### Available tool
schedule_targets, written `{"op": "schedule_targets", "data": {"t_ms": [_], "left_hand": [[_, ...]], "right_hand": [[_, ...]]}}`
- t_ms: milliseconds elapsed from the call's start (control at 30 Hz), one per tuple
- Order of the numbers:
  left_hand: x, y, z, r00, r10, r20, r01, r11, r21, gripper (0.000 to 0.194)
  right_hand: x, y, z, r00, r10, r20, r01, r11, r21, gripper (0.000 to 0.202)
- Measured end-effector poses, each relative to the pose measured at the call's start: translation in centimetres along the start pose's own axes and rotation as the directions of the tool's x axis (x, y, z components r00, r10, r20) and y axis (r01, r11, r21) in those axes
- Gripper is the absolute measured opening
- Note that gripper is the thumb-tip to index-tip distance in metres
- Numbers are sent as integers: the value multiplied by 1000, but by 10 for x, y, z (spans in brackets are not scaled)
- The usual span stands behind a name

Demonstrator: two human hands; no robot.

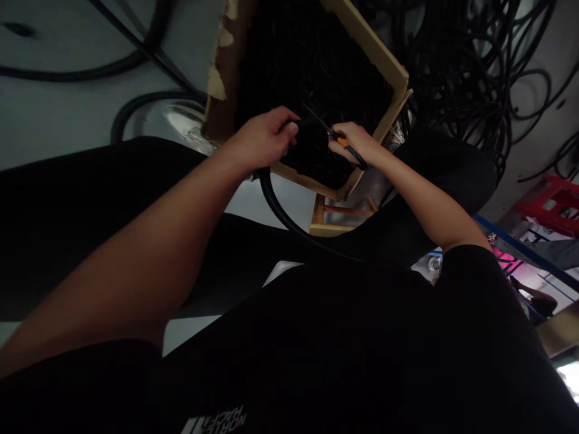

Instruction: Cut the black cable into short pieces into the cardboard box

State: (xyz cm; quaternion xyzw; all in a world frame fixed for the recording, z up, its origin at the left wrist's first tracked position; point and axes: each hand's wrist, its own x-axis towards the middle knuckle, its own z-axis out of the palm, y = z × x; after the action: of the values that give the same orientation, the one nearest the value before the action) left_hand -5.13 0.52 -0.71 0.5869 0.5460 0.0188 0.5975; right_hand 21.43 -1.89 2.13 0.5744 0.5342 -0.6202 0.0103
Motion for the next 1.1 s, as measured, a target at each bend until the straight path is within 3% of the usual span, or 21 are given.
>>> {"op": "schedule_targets", "data": {"t_ms": [133, 233, 367, 533, 667, 833, 900, 1000, 1100], "left_hand": [[3, 0, -8, 1000, -18, 19, 17, 999, 47, 25], [6, -1, -12, 999, -36, 38, 34, 998, 46, 33], [8, -3, -12, 999, -17, 37, 15, 998, 61, 30], [5, -1, -14, 992, 60, 115, -71, 993, 97, 17], [7, -2, -18, 1000, 19, 23, -22, 992, 121, 25], [8, -2, -21, 1000, -29, 10, 28, 998, 61, 36], [7, 0, -21, 998, -53, 26, 53, 998, -17, 36], [4, 2, -17, 997, -74, 16, 75, 994, -83, 43], [2, 5, -12, 1000, 9, -7, -10, 994, -106, 45]], "right_hand": [[-3, -12, 4, 996, 48, -74, -56, 993, -102, 22], [-2, -8, 8, 995, 28, -93, -38, 994, -103, 25], [-2, 2, 9, 999, -12, -42, 10, 999, -32, 29], [-1, -1, 3, 999, -40, -3, 40, 999, -3, 24], [4, 2, 3, 999, 1, -44, -2, 1000, -7, 19], [13, 22, 17, 995, 100, -3, -97, 976, 195, 13], [15, 27, 22, 998, 67, 7, -67, 970, 234, 15], [17, 26, 24, 996, -87, 20, 82, 984, 158, 27], [18, 22, 22, 977, -203, 59, 199, 978, 67, 33]]}}
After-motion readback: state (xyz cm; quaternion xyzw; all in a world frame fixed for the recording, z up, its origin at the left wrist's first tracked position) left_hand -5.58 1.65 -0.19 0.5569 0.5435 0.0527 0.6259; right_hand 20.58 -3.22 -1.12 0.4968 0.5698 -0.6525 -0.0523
